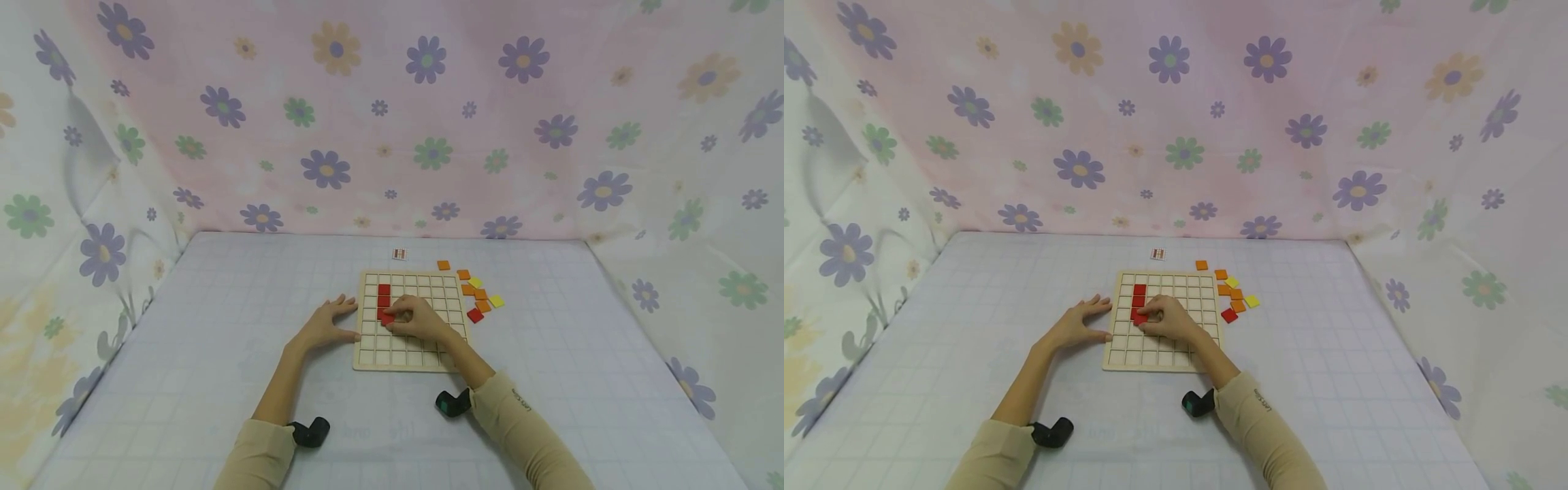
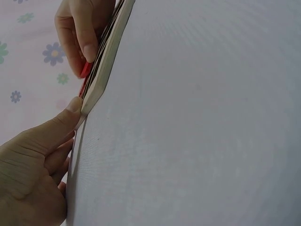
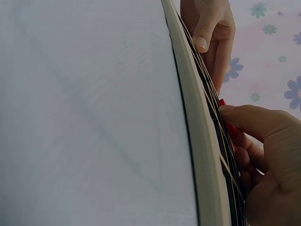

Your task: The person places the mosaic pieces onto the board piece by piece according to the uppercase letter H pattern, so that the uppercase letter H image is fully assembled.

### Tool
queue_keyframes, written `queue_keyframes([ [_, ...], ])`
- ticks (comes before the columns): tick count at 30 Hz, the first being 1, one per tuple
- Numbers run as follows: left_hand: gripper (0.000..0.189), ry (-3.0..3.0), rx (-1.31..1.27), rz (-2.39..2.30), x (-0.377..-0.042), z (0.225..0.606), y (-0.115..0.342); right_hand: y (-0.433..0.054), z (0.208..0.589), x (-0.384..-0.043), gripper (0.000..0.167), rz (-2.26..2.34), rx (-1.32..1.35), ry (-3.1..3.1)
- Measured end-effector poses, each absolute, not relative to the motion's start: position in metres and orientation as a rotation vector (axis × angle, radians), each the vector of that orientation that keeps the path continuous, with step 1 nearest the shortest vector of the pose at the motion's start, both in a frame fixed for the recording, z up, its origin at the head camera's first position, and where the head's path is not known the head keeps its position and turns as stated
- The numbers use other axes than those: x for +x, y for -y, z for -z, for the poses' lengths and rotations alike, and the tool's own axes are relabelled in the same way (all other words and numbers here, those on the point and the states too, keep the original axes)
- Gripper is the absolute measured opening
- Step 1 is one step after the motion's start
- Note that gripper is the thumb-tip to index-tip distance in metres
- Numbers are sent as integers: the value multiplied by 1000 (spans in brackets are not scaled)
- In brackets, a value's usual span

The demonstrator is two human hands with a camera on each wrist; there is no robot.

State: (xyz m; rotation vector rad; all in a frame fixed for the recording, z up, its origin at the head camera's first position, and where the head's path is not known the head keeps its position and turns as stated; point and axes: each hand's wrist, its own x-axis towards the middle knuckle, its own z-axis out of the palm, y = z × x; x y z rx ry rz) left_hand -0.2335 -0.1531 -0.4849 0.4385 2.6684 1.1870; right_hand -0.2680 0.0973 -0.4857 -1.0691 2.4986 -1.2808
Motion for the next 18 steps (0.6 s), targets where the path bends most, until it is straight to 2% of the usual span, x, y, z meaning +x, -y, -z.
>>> queue_keyframes([
  [18,75,-2667,433,-1182,-234,484,152,-96,487,-262,29,1198,-1108,-2566],
])
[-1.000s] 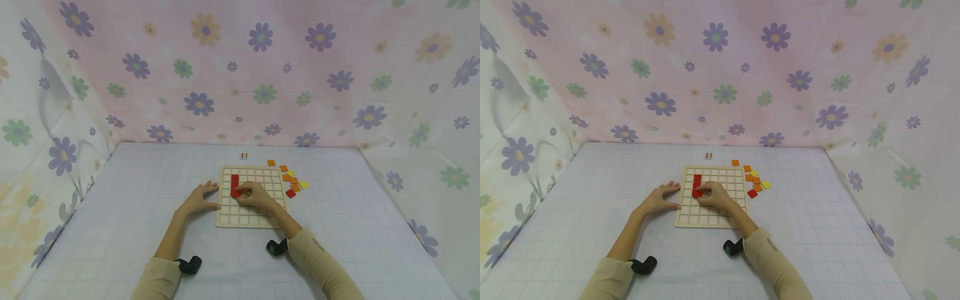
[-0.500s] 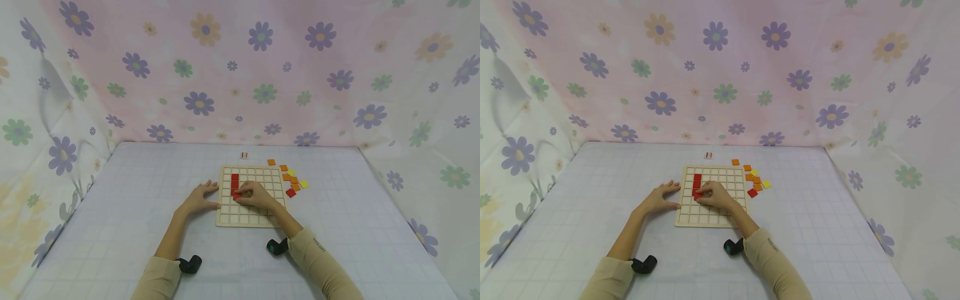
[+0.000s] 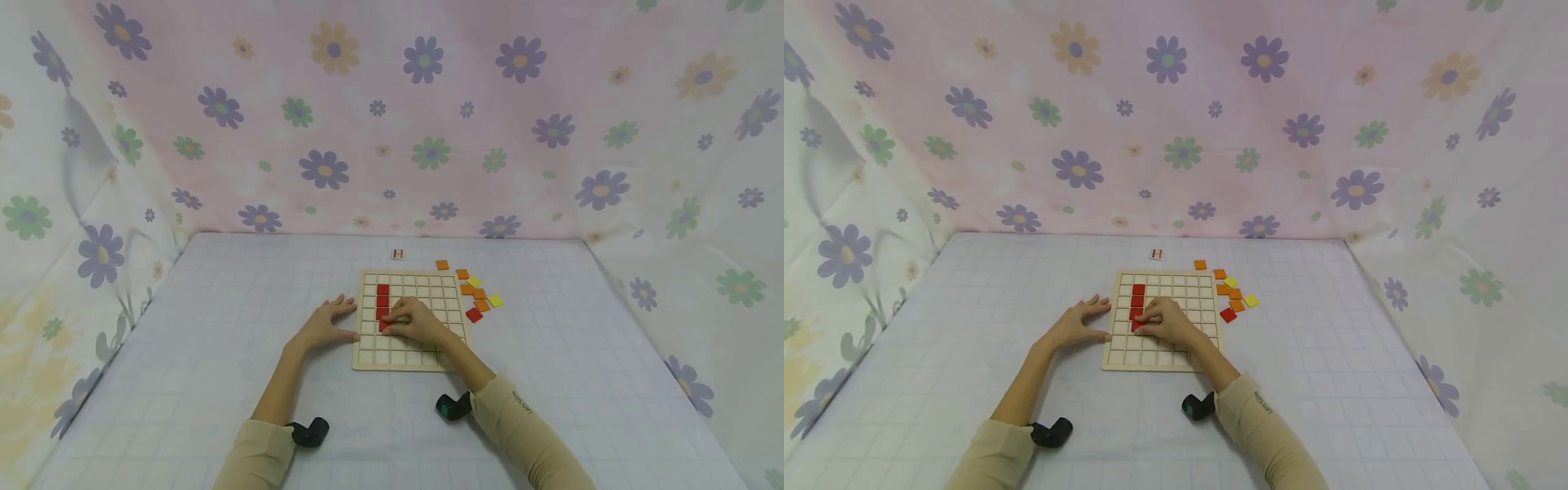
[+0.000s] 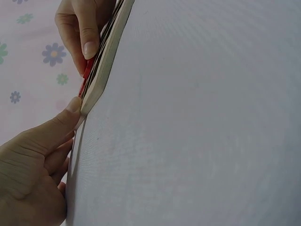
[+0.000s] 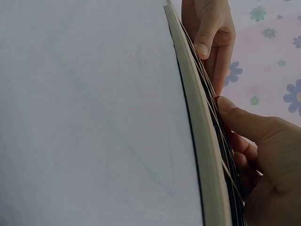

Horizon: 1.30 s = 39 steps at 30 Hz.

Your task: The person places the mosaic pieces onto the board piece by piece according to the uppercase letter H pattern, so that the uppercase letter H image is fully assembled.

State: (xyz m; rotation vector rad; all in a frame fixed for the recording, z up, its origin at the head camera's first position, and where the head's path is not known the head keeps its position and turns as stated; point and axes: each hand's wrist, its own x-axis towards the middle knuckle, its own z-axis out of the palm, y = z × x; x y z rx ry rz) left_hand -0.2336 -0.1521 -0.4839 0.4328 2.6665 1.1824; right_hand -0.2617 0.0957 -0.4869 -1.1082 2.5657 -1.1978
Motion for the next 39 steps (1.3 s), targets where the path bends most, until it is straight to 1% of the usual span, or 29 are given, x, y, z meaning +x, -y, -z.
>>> queue_keyframes([
  [15,75,-2677,440,-1187,-231,484,153,-94,489,-258,29,1204,-1093,-2621],
  [26,74,-2684,444,-1192,-231,485,152,-97,486,-260,24,1191,-1053,-2574],
  [34,75,-2683,432,-1186,-232,485,152,-97,487,-260,28,1197,-1056,-2595],
  [39,75,-2682,422,-1187,-232,486,152,-94,487,-259,29,1194,-1106,-2609],
])
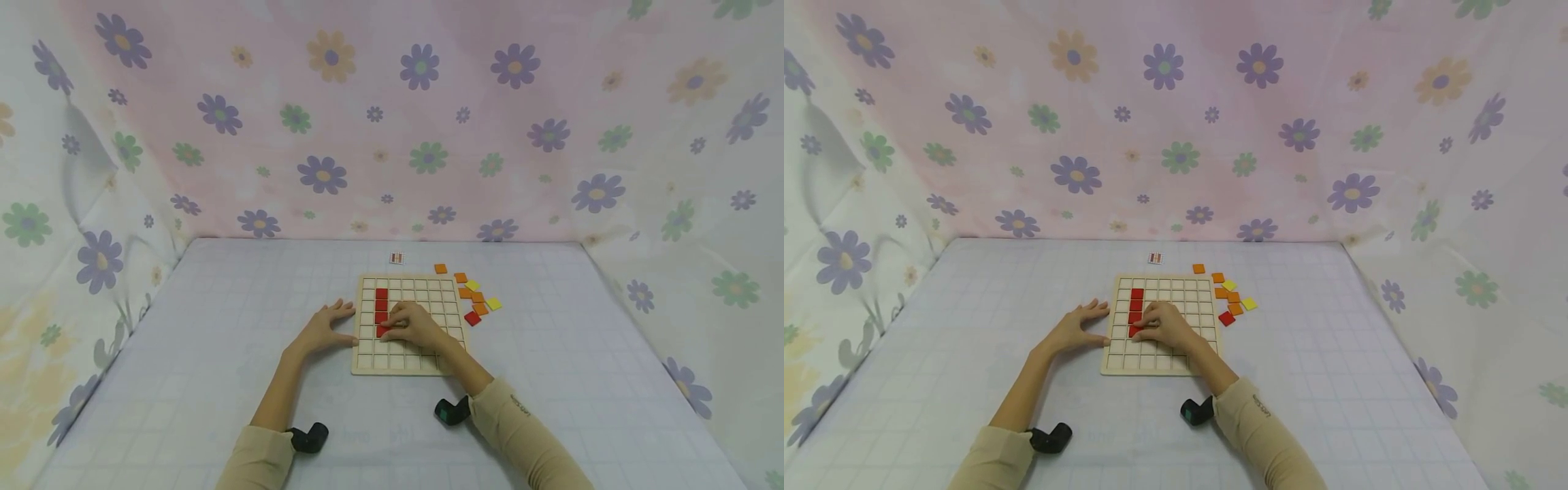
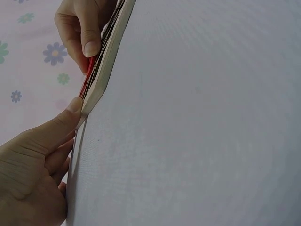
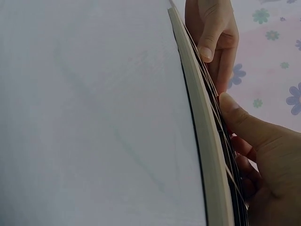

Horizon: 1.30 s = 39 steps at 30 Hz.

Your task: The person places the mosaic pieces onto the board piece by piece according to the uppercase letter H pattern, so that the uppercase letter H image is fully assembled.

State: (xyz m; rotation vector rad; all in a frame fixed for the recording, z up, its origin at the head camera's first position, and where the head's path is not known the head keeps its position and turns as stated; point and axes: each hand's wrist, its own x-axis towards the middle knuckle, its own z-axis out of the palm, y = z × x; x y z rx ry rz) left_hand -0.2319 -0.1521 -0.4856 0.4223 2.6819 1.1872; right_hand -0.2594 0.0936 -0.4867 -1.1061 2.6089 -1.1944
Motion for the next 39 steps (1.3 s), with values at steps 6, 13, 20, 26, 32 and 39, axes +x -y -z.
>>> queue_keyframes([
  [6,75,-2672,415,-1199,-231,485,152,-91,487,-258,27,1238,-1097,-2614],
  [13,75,-2676,407,-1193,-231,484,153,-90,486,-258,22,1253,-1142,-2618],
  [20,75,-2680,400,-1191,-231,484,152,-90,486,-259,22,1189,-1181,-2633],
  [26,75,-2680,426,-1197,-231,484,151,-92,485,-259,24,1065,-1249,-2649],
  [32,74,-2682,439,-1200,-231,484,152,-94,488,-258,24,1065,-1242,-2643],
  [39,74,-2680,435,-1190,-232,484,152,-95,488,-257,24,1114,-1216,-2624],
])
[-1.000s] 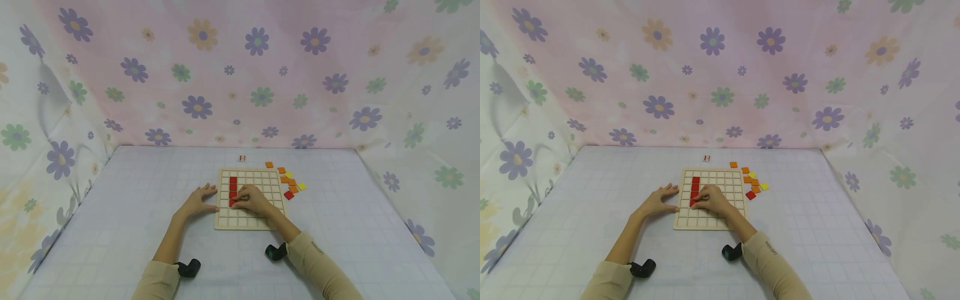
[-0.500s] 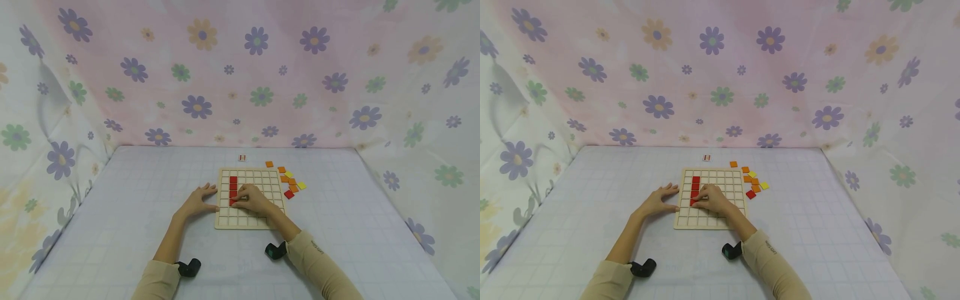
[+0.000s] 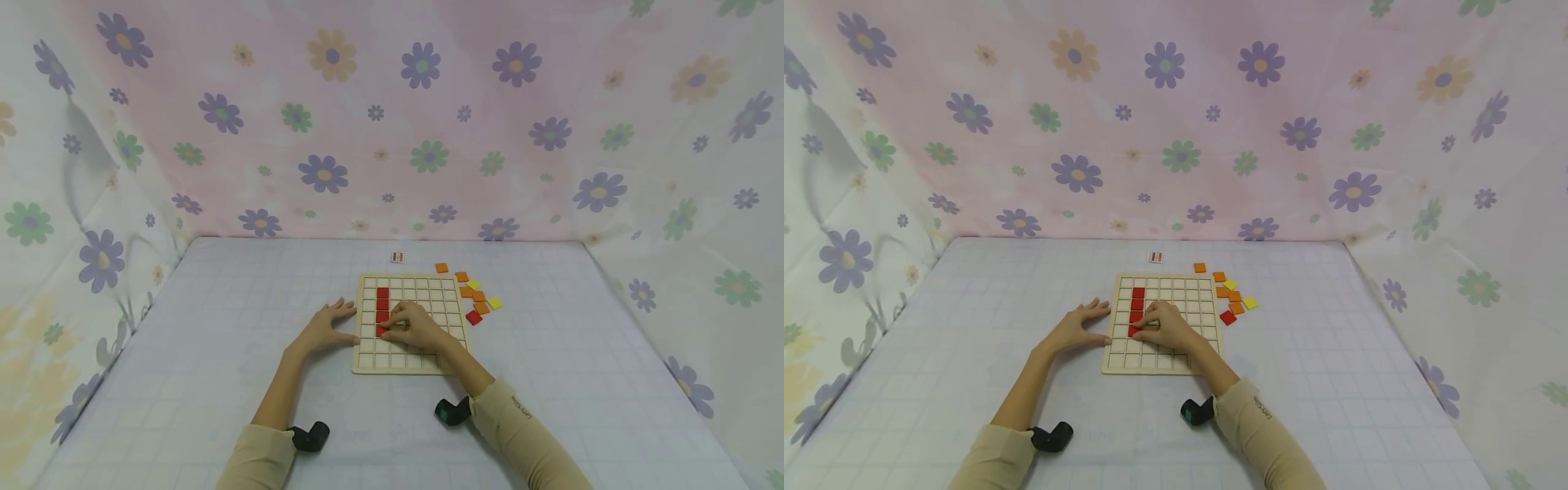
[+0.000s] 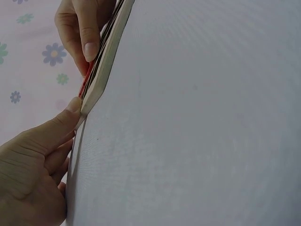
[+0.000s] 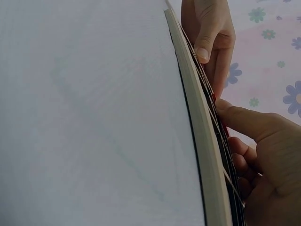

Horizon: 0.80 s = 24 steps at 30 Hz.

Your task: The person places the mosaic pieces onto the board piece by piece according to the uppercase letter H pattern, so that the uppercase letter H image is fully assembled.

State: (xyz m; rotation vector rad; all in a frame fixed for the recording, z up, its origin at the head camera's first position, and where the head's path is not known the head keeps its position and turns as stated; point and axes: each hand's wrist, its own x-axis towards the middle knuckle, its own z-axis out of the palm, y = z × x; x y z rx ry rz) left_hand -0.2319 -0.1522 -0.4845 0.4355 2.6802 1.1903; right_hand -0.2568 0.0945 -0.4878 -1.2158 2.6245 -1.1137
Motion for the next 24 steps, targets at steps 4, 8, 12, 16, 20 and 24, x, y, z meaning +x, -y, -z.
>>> queue_keyframes([
  [4,74,-2684,432,-1185,-231,484,152,-95,488,-257,24,1127,-1204,-2627],
  [8,74,-2691,448,-1186,-231,483,152,-95,491,-256,23,1145,-1189,-2642],
  [12,73,-2699,471,-1185,-232,484,152,-96,493,-256,23,1156,-1169,-2658],
  [16,73,-2702,469,-1191,-232,484,152,-96,494,-256,22,1169,-1152,-2649],
  [20,73,-2702,469,-1196,-232,485,153,-96,494,-256,21,1180,-1148,-2637],
  [24,73,-2708,482,-1190,-232,485,153,-98,493,-257,23,1212,-1119,-2607],
])
